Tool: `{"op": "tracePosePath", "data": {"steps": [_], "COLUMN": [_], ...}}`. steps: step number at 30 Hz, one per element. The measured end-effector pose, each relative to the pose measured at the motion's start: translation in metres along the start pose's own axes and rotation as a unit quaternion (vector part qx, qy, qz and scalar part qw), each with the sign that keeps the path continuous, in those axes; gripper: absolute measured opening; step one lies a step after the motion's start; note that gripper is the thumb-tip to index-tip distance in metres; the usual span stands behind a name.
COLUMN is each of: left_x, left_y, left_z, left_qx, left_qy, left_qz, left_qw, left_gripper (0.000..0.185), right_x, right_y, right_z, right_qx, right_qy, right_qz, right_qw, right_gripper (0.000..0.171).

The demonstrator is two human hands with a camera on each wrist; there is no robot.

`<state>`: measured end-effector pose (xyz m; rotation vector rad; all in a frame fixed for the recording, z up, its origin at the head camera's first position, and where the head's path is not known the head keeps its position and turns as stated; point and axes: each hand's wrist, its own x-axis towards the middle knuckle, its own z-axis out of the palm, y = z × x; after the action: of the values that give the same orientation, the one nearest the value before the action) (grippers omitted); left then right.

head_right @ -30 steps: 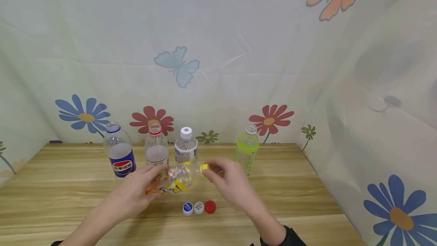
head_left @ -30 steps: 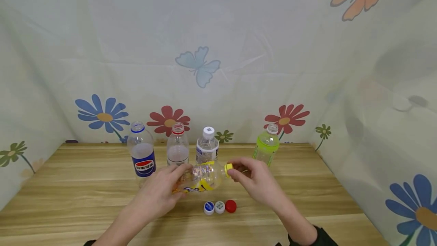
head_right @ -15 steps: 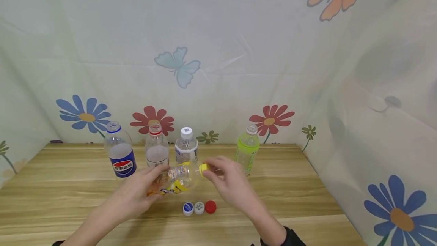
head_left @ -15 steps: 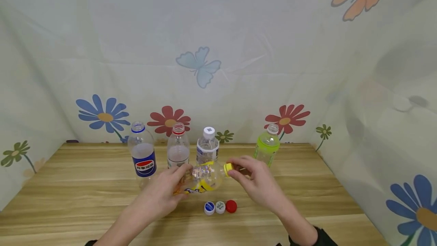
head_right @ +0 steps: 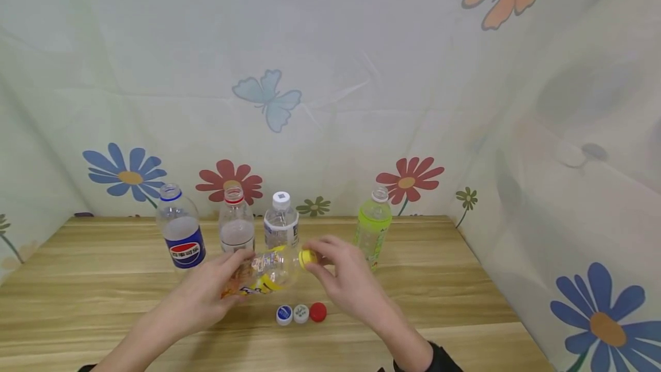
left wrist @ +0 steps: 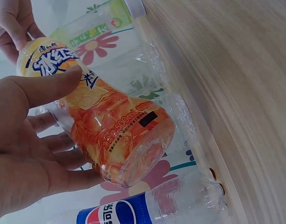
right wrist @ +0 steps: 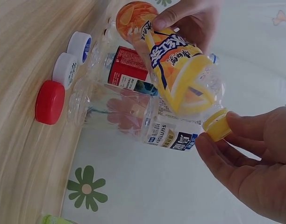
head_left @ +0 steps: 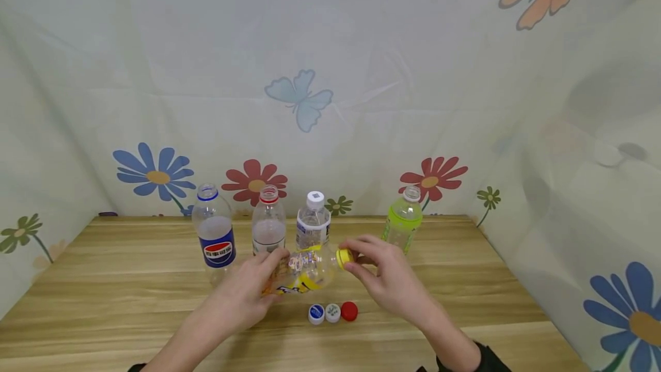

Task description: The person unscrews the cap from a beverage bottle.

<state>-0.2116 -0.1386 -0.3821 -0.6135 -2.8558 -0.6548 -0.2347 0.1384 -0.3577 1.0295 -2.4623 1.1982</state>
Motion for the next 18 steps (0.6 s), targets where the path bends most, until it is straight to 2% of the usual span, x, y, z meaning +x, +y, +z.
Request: {"op": "tracePosePath", "data": {"steps": [8, 18], "left_x": [0.0008, -0.0003], "left_y": [-0.0005, -0.0014], "left_z": [0.0002, 0.0004], "left_qx": [-0.007, -0.034], "left_qy": [-0.014, -0.028], "left_qz": [-0.008, -0.017], "left_qw": [0.9998, 0.9989], "left_gripper": [0.068, 0.067], "right_x": [-0.0003, 0.0010], "right_y": [-0.0012, -0.0001], "right_z": [-0.0003, -0.0011], "right_qx": [0.006, 0.042], "right_qy": [0.007, 0.007], "right_qz": [-0.019, -0.008], "right_qw": [1.000, 0.999], "right_gripper": [0.033, 0.037]}}
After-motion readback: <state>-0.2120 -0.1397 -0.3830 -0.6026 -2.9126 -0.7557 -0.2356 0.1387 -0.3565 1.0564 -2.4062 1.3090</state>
